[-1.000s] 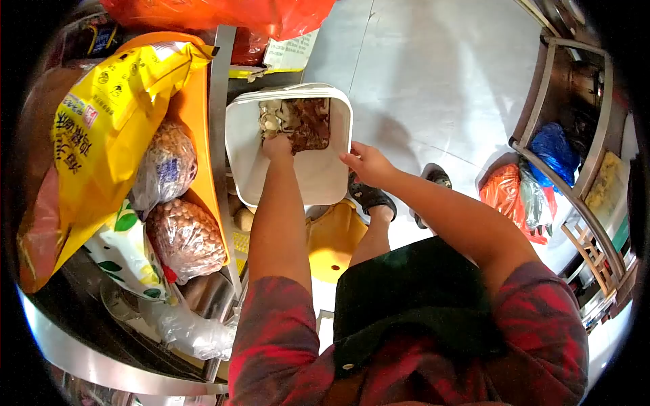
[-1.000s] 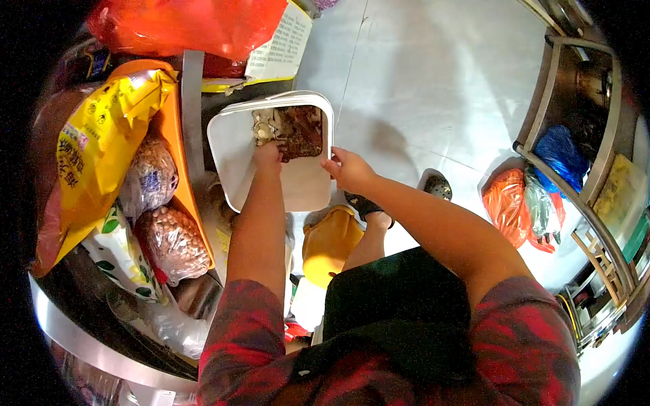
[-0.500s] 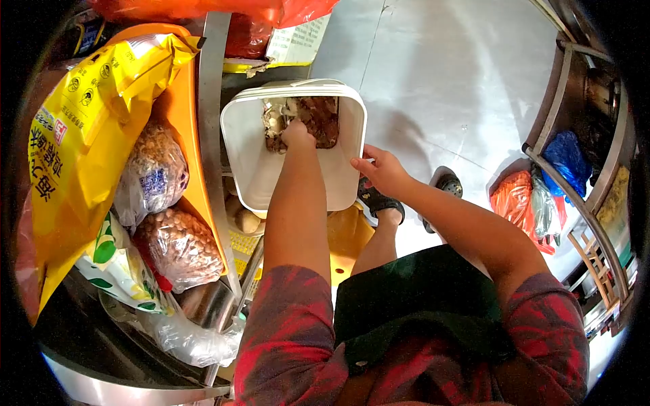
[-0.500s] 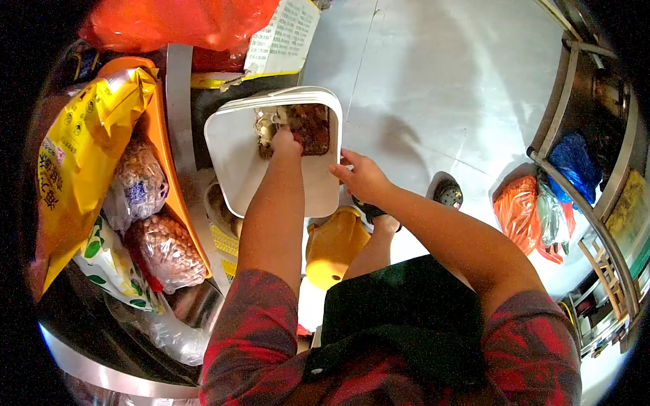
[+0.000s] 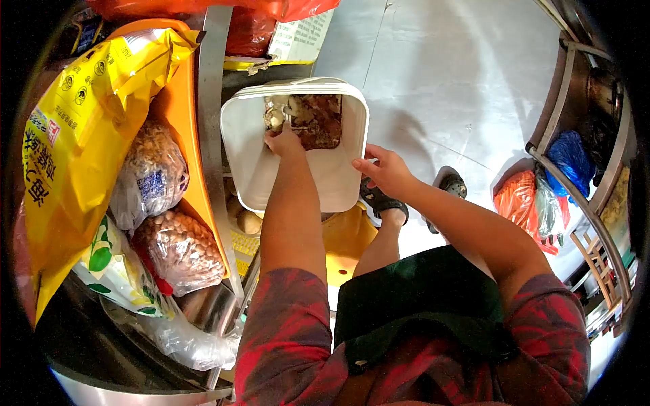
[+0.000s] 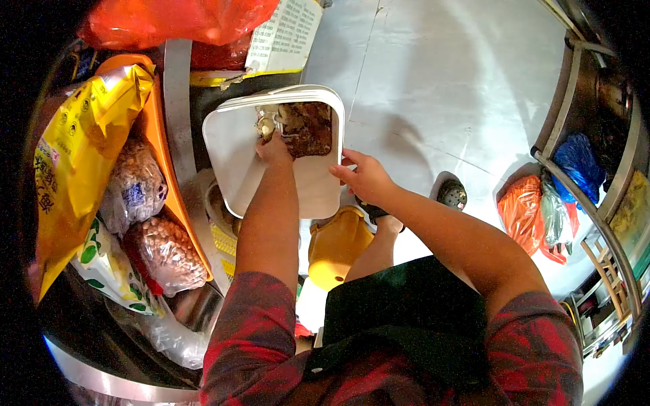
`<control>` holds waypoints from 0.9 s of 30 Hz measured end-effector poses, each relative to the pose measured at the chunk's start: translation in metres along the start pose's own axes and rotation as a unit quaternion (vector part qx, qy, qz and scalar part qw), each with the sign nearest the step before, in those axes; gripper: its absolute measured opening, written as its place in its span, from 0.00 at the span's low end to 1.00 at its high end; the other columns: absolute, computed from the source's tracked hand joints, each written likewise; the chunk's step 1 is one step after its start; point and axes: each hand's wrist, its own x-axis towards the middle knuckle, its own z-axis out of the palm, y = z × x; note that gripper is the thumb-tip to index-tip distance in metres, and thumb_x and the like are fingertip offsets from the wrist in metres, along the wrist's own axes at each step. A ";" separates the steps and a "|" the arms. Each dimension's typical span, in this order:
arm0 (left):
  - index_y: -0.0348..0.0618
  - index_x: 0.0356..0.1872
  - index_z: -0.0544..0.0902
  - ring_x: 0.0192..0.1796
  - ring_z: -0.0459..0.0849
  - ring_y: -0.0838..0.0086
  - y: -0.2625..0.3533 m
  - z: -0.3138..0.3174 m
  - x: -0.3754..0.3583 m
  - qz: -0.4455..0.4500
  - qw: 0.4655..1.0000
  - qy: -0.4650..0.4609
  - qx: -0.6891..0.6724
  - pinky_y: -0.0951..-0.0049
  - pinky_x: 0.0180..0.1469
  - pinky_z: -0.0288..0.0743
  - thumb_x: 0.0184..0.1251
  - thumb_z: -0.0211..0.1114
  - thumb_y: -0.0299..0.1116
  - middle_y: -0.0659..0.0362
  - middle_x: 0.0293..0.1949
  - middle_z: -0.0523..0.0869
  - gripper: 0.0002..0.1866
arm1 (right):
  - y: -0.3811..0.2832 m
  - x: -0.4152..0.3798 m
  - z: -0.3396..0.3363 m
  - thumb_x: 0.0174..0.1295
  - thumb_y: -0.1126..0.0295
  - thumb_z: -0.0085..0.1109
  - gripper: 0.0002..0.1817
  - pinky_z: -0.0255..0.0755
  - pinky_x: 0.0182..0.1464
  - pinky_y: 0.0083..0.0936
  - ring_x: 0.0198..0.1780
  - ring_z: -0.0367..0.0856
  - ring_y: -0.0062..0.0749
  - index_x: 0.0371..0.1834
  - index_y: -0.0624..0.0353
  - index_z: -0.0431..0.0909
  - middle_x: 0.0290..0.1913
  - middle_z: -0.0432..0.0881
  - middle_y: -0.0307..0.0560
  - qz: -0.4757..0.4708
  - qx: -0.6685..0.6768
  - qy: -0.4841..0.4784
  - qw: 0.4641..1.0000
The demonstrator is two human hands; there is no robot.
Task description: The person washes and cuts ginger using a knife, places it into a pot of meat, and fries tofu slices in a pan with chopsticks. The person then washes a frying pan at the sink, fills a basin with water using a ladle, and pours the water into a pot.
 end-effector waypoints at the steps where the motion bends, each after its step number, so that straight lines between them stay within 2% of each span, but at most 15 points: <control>1: 0.41 0.55 0.68 0.49 0.75 0.57 0.001 0.004 -0.008 0.064 0.982 0.019 0.174 0.61 0.45 0.73 0.55 0.65 0.35 0.47 0.56 0.70 0.27 | -0.001 0.000 0.000 0.61 0.62 0.55 0.21 0.74 0.29 0.18 0.35 0.76 0.21 0.54 0.59 0.70 0.35 0.76 0.39 0.001 -0.002 -0.001 1.000; 2: 0.42 0.56 0.67 0.49 0.75 0.57 0.003 0.006 -0.014 0.125 0.931 0.038 0.342 0.62 0.46 0.73 0.55 0.65 0.36 0.48 0.56 0.70 0.28 | -0.001 0.000 0.001 0.61 0.62 0.55 0.21 0.74 0.29 0.18 0.35 0.76 0.21 0.54 0.59 0.70 0.35 0.76 0.39 0.002 -0.003 -0.002 1.000; 5: 0.39 0.57 0.66 0.50 0.75 0.57 0.004 0.000 0.019 0.094 0.905 0.015 0.414 0.61 0.45 0.73 0.53 0.67 0.37 0.47 0.57 0.69 0.31 | 0.001 0.001 0.006 0.61 0.62 0.55 0.21 0.74 0.29 0.18 0.35 0.76 0.21 0.54 0.59 0.70 0.36 0.76 0.39 0.000 0.013 -0.009 1.000; 8: 0.34 0.53 0.68 0.45 0.77 0.61 0.018 0.005 -0.007 0.153 0.868 0.100 0.462 0.60 0.39 0.74 0.49 0.69 0.36 0.49 0.48 0.76 0.30 | -0.001 0.000 0.009 0.61 0.62 0.55 0.19 0.74 0.29 0.17 0.34 0.76 0.21 0.53 0.60 0.71 0.36 0.77 0.40 -0.004 -0.004 -0.006 1.000; 11: 0.34 0.43 0.71 0.38 0.77 0.71 0.036 -0.004 -0.040 -0.007 0.978 -0.032 0.205 0.66 0.34 0.72 0.48 0.67 0.36 0.54 0.37 0.78 0.23 | -0.003 0.001 0.010 0.59 0.63 0.55 0.18 0.74 0.29 0.20 0.31 0.76 0.22 0.49 0.62 0.73 0.33 0.78 0.41 0.000 -0.030 0.011 0.999; 13: 0.41 0.36 0.70 0.32 0.73 0.78 0.064 -0.030 -0.082 -0.058 0.965 -0.215 0.137 0.76 0.31 0.67 0.47 0.65 0.35 0.60 0.29 0.76 0.17 | 0.002 0.010 0.024 0.58 0.63 0.56 0.16 0.73 0.29 0.22 0.29 0.76 0.24 0.44 0.63 0.75 0.31 0.79 0.43 -0.032 -0.102 0.069 0.992; 14: 0.42 0.37 0.70 0.31 0.73 0.78 0.078 -0.041 -0.112 -0.032 0.966 -0.216 0.137 0.78 0.31 0.66 0.48 0.65 0.34 0.60 0.31 0.76 0.16 | -0.001 0.013 0.032 0.57 0.63 0.56 0.15 0.73 0.29 0.23 0.28 0.75 0.24 0.41 0.63 0.76 0.29 0.79 0.44 -0.047 -0.137 0.098 0.985; 15: 0.43 0.37 0.70 0.31 0.73 0.79 0.091 -0.053 -0.143 -0.003 0.967 -0.216 0.138 0.80 0.30 0.64 0.50 0.64 0.34 0.59 0.32 0.76 0.16 | -0.014 0.015 0.043 0.56 0.60 0.56 0.17 0.72 0.31 0.28 0.28 0.76 0.31 0.40 0.63 0.75 0.28 0.78 0.48 -0.050 -0.141 0.098 0.984; 17: 0.44 0.41 0.70 0.32 0.73 0.78 0.111 -0.084 -0.194 0.008 0.960 -0.277 0.033 0.78 0.31 0.64 0.55 0.62 0.33 0.60 0.34 0.77 0.14 | -0.045 0.017 0.069 0.53 0.55 0.57 0.21 0.70 0.36 0.37 0.30 0.77 0.46 0.38 0.63 0.74 0.27 0.77 0.57 -0.057 -0.150 0.097 0.982; 19: 0.45 0.46 0.71 0.34 0.73 0.76 0.139 -0.104 -0.251 -0.004 0.954 -0.299 -0.009 0.77 0.33 0.66 0.60 0.58 0.34 0.60 0.37 0.77 0.14 | -0.045 0.047 0.092 0.54 0.57 0.57 0.19 0.71 0.36 0.36 0.31 0.77 0.46 0.37 0.63 0.74 0.28 0.78 0.57 -0.056 -0.145 0.013 0.988; 20: 0.45 0.47 0.71 0.35 0.73 0.76 0.149 -0.114 -0.267 -0.044 0.946 -0.319 -0.035 0.77 0.34 0.67 0.61 0.57 0.35 0.59 0.38 0.78 0.14 | -0.048 0.048 0.099 0.55 0.59 0.57 0.17 0.71 0.37 0.37 0.33 0.78 0.50 0.37 0.62 0.73 0.30 0.79 0.58 -0.024 0.070 -0.061 0.995; 23: 0.46 0.50 0.71 0.37 0.74 0.74 0.176 -0.132 -0.305 -0.163 0.905 -0.379 -0.105 0.76 0.36 0.68 0.63 0.55 0.39 0.58 0.42 0.78 0.16 | -0.043 0.043 0.098 0.55 0.65 0.56 0.21 0.71 0.44 0.35 0.42 0.78 0.47 0.53 0.56 0.70 0.41 0.79 0.56 -0.131 -0.166 -0.069 0.975; 25: 0.47 0.51 0.71 0.37 0.74 0.73 0.188 -0.140 -0.326 -0.247 0.859 -0.422 -0.148 0.75 0.36 0.70 0.64 0.54 0.42 0.56 0.44 0.78 0.17 | -0.033 0.001 0.070 0.55 0.66 0.55 0.24 0.69 0.49 0.34 0.49 0.75 0.47 0.57 0.56 0.68 0.47 0.77 0.57 -0.219 -0.203 -0.080 0.951; 26: 0.46 0.51 0.71 0.37 0.75 0.72 0.192 -0.144 -0.340 -0.272 0.849 -0.420 -0.172 0.75 0.35 0.70 0.65 0.52 0.43 0.55 0.45 0.78 0.18 | -0.019 -0.019 0.055 0.56 0.69 0.54 0.26 0.67 0.54 0.29 0.53 0.74 0.39 0.61 0.56 0.65 0.51 0.76 0.53 -0.154 -0.267 -0.083 0.948; 27: 0.46 0.51 0.72 0.37 0.75 0.72 0.198 -0.146 -0.356 -0.282 0.844 -0.420 -0.180 0.75 0.35 0.70 0.65 0.52 0.43 0.55 0.44 0.78 0.18 | 0.017 -0.036 0.030 0.56 0.65 0.52 0.23 0.68 0.52 0.35 0.50 0.74 0.47 0.56 0.59 0.68 0.48 0.77 0.57 -0.197 -0.256 -0.065 0.944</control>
